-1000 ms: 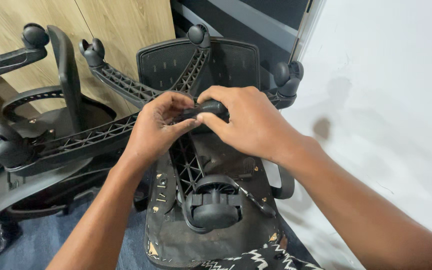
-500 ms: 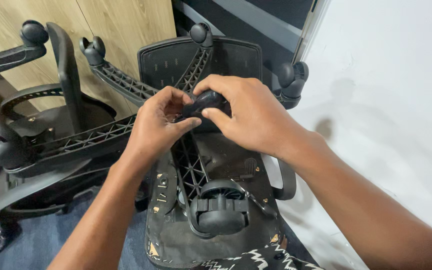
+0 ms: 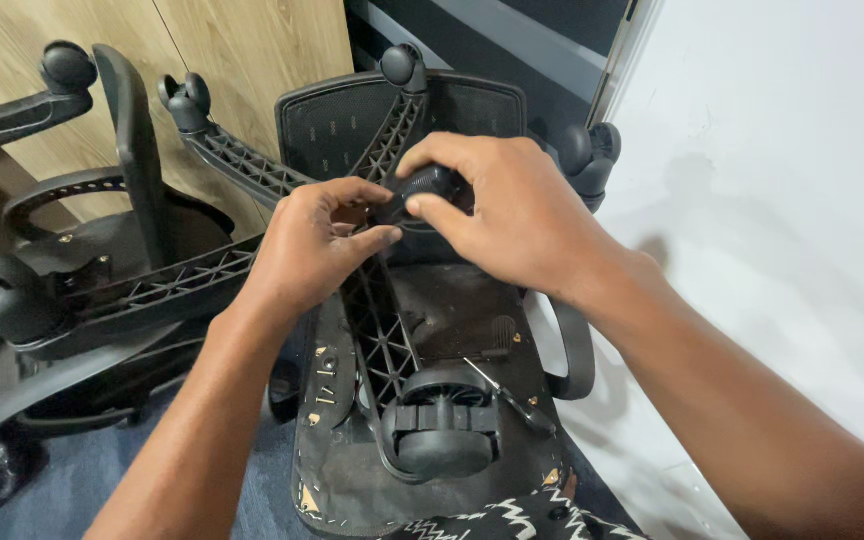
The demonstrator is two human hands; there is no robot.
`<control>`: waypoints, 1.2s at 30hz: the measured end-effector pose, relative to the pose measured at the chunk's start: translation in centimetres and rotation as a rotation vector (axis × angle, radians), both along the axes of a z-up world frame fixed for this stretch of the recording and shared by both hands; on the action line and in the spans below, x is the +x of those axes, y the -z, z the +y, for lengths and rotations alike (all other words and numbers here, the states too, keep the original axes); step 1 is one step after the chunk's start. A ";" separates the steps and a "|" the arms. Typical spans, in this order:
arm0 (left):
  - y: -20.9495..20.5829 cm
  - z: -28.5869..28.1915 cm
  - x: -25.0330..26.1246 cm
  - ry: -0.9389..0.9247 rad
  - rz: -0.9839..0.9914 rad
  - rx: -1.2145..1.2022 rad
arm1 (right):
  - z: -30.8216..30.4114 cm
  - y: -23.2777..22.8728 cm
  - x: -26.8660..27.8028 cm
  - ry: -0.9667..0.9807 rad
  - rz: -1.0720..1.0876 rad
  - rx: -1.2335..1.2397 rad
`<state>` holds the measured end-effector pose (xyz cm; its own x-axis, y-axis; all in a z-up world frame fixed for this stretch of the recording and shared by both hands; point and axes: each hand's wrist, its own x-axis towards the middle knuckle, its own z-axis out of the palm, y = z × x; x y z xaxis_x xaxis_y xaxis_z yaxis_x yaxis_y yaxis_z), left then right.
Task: The person uses a screwdriver to tighten a screw on the base of an office chair. They then attach a caster wheel to the base by hand.
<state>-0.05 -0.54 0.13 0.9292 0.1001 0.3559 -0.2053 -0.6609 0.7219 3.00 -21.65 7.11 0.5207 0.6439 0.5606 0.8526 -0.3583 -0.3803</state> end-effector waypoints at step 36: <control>2.2 0.1 0.0 0.267 -0.148 -0.054 | -1.1 1.0 -1.6 0.111 0.315 -0.135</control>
